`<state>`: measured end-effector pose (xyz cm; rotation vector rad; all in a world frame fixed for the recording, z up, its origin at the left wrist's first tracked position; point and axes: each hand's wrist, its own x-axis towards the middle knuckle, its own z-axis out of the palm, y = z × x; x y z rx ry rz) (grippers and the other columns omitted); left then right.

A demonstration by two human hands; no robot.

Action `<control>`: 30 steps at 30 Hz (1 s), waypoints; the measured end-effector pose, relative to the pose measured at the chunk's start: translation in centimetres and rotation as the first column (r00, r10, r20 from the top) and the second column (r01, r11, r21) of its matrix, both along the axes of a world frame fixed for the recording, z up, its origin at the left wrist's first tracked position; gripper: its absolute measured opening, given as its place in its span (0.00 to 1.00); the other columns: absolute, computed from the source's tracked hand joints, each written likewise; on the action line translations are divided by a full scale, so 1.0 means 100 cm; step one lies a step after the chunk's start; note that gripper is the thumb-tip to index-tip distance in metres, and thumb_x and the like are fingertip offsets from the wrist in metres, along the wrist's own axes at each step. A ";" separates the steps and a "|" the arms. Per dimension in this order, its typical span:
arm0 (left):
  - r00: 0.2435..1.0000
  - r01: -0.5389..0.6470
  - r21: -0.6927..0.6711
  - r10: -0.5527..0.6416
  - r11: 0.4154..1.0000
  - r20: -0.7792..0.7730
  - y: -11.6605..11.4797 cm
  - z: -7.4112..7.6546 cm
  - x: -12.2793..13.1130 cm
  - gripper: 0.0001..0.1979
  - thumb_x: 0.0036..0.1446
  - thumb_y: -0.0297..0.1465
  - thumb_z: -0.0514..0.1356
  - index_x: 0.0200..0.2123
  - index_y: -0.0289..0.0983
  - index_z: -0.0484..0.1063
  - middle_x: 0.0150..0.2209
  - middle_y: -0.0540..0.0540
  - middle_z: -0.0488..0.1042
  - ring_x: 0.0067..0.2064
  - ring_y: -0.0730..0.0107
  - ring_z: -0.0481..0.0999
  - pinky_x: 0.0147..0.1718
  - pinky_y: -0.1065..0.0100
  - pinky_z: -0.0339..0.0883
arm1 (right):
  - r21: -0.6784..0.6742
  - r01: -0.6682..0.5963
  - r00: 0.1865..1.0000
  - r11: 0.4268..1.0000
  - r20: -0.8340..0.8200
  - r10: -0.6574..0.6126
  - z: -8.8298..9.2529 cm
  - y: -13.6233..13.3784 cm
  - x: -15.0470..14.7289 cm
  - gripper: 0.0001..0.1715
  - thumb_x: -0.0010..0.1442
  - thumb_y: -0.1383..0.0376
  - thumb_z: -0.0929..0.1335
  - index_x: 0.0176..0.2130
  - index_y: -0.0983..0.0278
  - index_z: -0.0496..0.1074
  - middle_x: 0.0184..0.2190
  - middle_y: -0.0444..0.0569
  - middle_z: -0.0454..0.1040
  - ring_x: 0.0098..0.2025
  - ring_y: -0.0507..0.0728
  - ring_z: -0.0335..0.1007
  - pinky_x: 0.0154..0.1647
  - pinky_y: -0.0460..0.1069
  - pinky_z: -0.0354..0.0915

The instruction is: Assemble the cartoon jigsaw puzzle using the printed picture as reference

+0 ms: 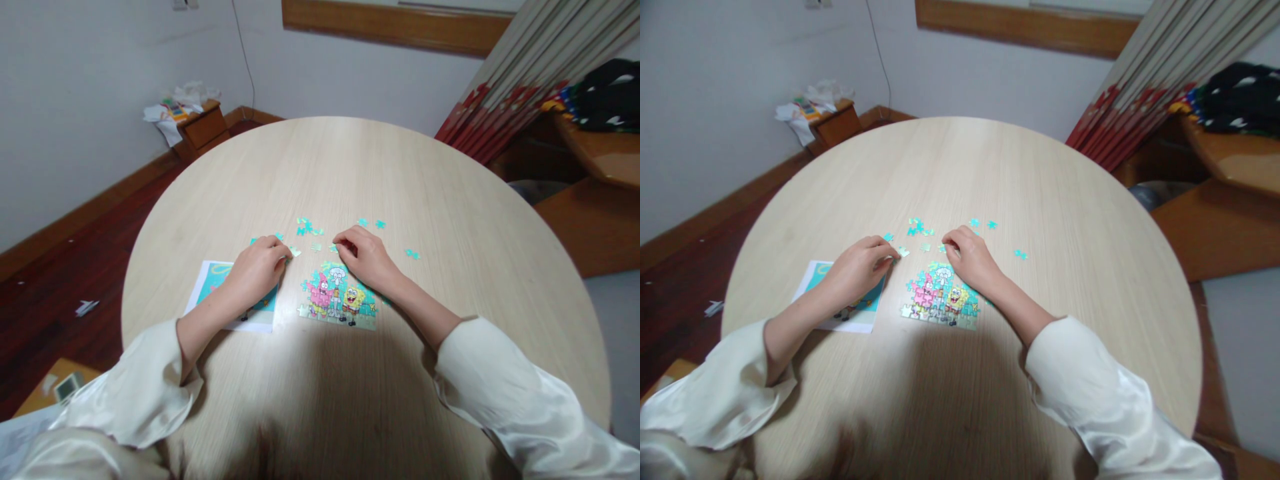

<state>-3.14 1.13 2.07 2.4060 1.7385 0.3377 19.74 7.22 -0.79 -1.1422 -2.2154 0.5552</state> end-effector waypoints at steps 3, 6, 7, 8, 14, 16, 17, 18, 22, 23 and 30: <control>0.997 -0.067 0.042 0.066 0.997 0.030 -0.001 0.001 -0.001 0.11 0.62 0.27 0.53 0.39 0.33 0.76 0.38 0.39 0.75 0.40 0.61 0.73 0.40 0.62 0.67 | 0.001 -0.003 1.000 1.000 0.000 0.003 0.000 0.000 0.000 0.09 0.58 0.71 0.62 0.34 0.63 0.71 0.32 0.51 0.71 0.33 0.55 0.65 0.36 0.51 0.61; 0.994 -0.110 0.049 0.110 0.993 0.017 -0.002 0.000 -0.002 0.09 0.61 0.34 0.59 0.37 0.34 0.75 0.37 0.41 0.75 0.39 0.60 0.73 0.38 0.63 0.66 | 0.010 -0.005 1.000 1.000 -0.004 0.005 -0.001 0.000 0.000 0.09 0.58 0.71 0.62 0.34 0.63 0.71 0.32 0.50 0.71 0.33 0.55 0.65 0.36 0.51 0.61; 0.994 -0.110 0.035 0.110 0.993 0.003 -0.002 -0.001 -0.001 0.09 0.60 0.35 0.60 0.36 0.34 0.75 0.37 0.41 0.75 0.39 0.60 0.72 0.38 0.63 0.66 | 0.016 -0.005 1.000 1.000 -0.007 0.005 -0.001 0.000 0.000 0.09 0.58 0.71 0.62 0.33 0.64 0.71 0.32 0.50 0.71 0.33 0.55 0.65 0.36 0.51 0.61; 0.994 -0.106 0.018 0.107 0.994 -0.011 -0.002 -0.002 -0.001 0.09 0.59 0.35 0.61 0.36 0.34 0.76 0.36 0.41 0.74 0.39 0.60 0.72 0.38 0.63 0.66 | 0.021 -0.005 1.000 1.000 -0.011 0.005 -0.001 0.001 0.000 0.09 0.58 0.71 0.62 0.33 0.64 0.71 0.31 0.50 0.71 0.33 0.55 0.65 0.36 0.51 0.61; 0.999 -0.036 -0.049 0.038 0.998 0.033 -0.001 -0.006 0.002 0.09 0.59 0.27 0.57 0.40 0.33 0.76 0.40 0.39 0.75 0.41 0.59 0.73 0.42 0.61 0.66 | 0.032 -0.009 1.000 0.999 -0.016 0.010 -0.002 0.001 0.000 0.09 0.58 0.71 0.62 0.33 0.64 0.72 0.31 0.50 0.71 0.32 0.54 0.65 0.36 0.51 0.61; 0.996 -0.003 -0.063 0.009 0.998 0.085 0.000 -0.006 0.002 0.11 0.59 0.25 0.55 0.42 0.33 0.76 0.40 0.40 0.75 0.40 0.61 0.73 0.41 0.62 0.66 | 0.035 -0.010 1.000 0.999 -0.019 0.011 -0.002 0.001 0.000 0.09 0.58 0.71 0.62 0.33 0.64 0.72 0.31 0.50 0.71 0.32 0.54 0.65 0.36 0.50 0.61; 0.994 0.004 -0.066 0.003 0.998 0.106 0.000 -0.006 0.002 0.11 0.59 0.24 0.55 0.43 0.34 0.75 0.40 0.40 0.75 0.39 0.62 0.73 0.41 0.63 0.66 | 0.034 -0.012 1.000 0.999 -0.021 0.012 -0.002 0.001 0.000 0.09 0.58 0.71 0.62 0.34 0.64 0.72 0.31 0.50 0.71 0.32 0.54 0.65 0.35 0.50 0.61; 0.993 0.001 -0.064 0.007 0.998 0.122 0.000 -0.006 0.001 0.11 0.59 0.24 0.56 0.43 0.34 0.75 0.39 0.41 0.75 0.38 0.63 0.73 0.41 0.63 0.66 | 0.034 -0.012 1.000 0.999 -0.023 0.013 -0.002 0.001 0.000 0.09 0.58 0.71 0.62 0.34 0.64 0.72 0.32 0.50 0.71 0.32 0.54 0.65 0.35 0.50 0.61; 0.989 -0.074 -0.021 0.077 0.997 0.126 0.000 -0.007 -0.002 0.07 0.56 0.29 0.61 0.39 0.35 0.75 0.38 0.41 0.74 0.39 0.61 0.72 0.40 0.62 0.65 | 0.037 -0.008 1.000 0.999 -0.025 0.009 -0.003 0.002 0.001 0.10 0.58 0.71 0.62 0.34 0.64 0.72 0.31 0.50 0.72 0.32 0.54 0.65 0.36 0.50 0.61; 0.989 -0.090 -0.022 0.091 0.996 0.120 0.001 -0.007 -0.003 0.06 0.56 0.30 0.62 0.37 0.35 0.74 0.37 0.42 0.74 0.39 0.61 0.72 0.40 0.62 0.65 | 0.039 -0.006 1.000 0.999 -0.024 0.007 -0.003 0.002 0.001 0.11 0.58 0.71 0.62 0.34 0.64 0.72 0.31 0.50 0.72 0.33 0.55 0.66 0.36 0.51 0.61; 0.984 -0.062 -0.058 0.071 0.996 0.162 0.003 -0.013 -0.005 0.03 0.57 0.27 0.59 0.34 0.36 0.72 0.34 0.44 0.73 0.36 0.63 0.71 0.39 0.62 0.66 | 0.036 0.004 0.999 0.999 -0.037 -0.002 -0.001 0.002 0.000 0.11 0.58 0.72 0.61 0.34 0.65 0.73 0.31 0.50 0.74 0.34 0.55 0.67 0.37 0.51 0.62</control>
